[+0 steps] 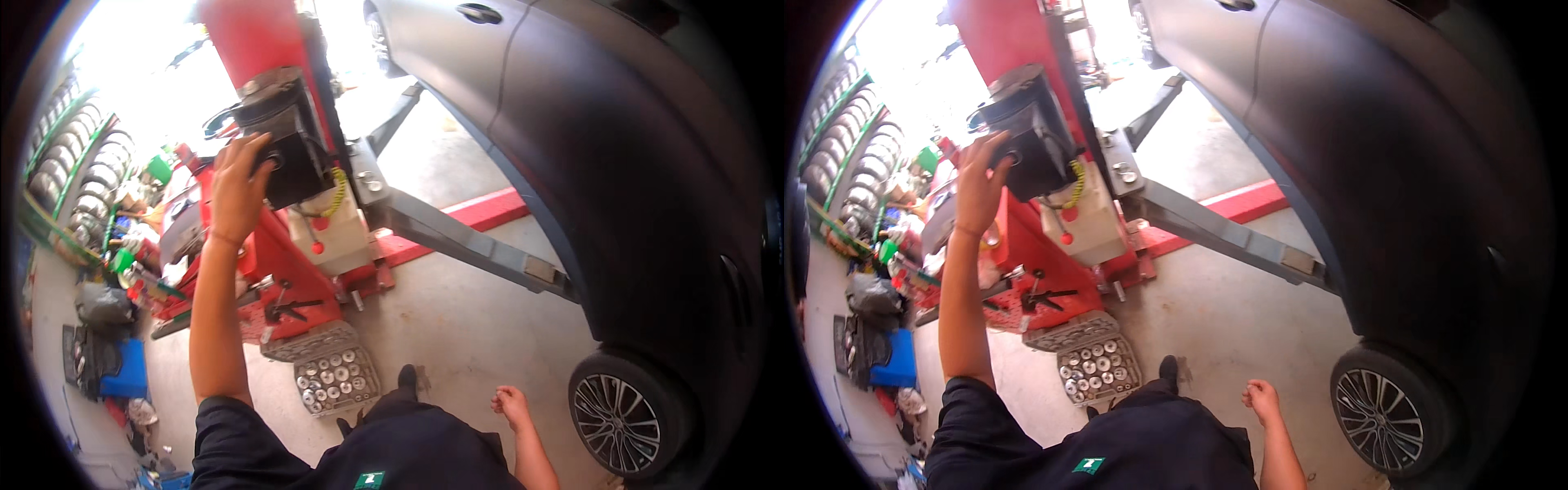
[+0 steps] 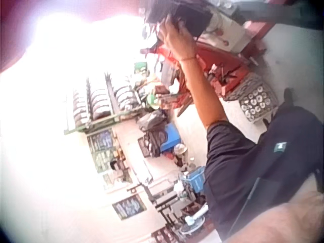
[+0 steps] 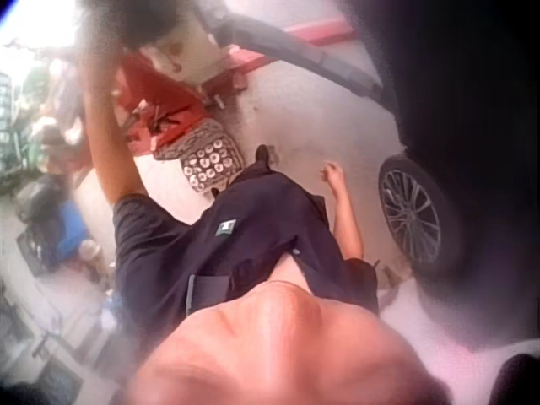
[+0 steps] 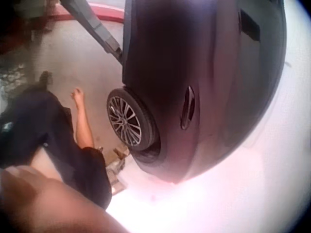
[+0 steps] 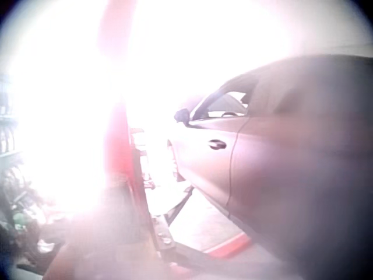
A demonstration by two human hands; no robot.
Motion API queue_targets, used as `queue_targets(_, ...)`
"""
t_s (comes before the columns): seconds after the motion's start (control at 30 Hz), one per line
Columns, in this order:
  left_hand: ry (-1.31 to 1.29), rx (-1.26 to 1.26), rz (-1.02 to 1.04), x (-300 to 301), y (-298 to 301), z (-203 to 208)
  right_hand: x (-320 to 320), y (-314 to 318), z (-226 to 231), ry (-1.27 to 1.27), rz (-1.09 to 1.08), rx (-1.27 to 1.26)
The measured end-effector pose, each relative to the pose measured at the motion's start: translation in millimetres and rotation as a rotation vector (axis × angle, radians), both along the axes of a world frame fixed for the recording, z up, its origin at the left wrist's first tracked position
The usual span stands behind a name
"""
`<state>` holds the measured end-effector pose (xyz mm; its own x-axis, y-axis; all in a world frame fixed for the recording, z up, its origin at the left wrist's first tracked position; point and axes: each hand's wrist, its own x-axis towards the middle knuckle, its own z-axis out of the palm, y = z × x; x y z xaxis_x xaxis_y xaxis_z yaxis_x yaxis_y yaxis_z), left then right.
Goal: The person pours red coolant from a container into the car's coolant reservoir, then secures the cap. They use a screwdriver to tighten a hose clamp on the reservoir and use pliers to adjust a nearby hose. Finally, they operate the car lift to raise the vehicle.
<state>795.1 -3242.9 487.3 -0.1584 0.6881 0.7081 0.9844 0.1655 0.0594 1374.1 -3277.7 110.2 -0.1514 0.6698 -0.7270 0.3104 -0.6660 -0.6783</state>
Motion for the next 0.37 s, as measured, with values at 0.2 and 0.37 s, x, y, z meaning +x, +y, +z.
queue_targets(0.2, -0.050, 0.028, 0.021, 13.9, 8.3, 6.4, 18.0, -14.1, -21.1, -0.101, -0.066, -0.052)
queue_targets(0.37, -0.074, 0.024, 0.009, 17.7, 7.8, 8.0, 42.1, -35.5, -62.7, -0.137, -0.068, -0.140)
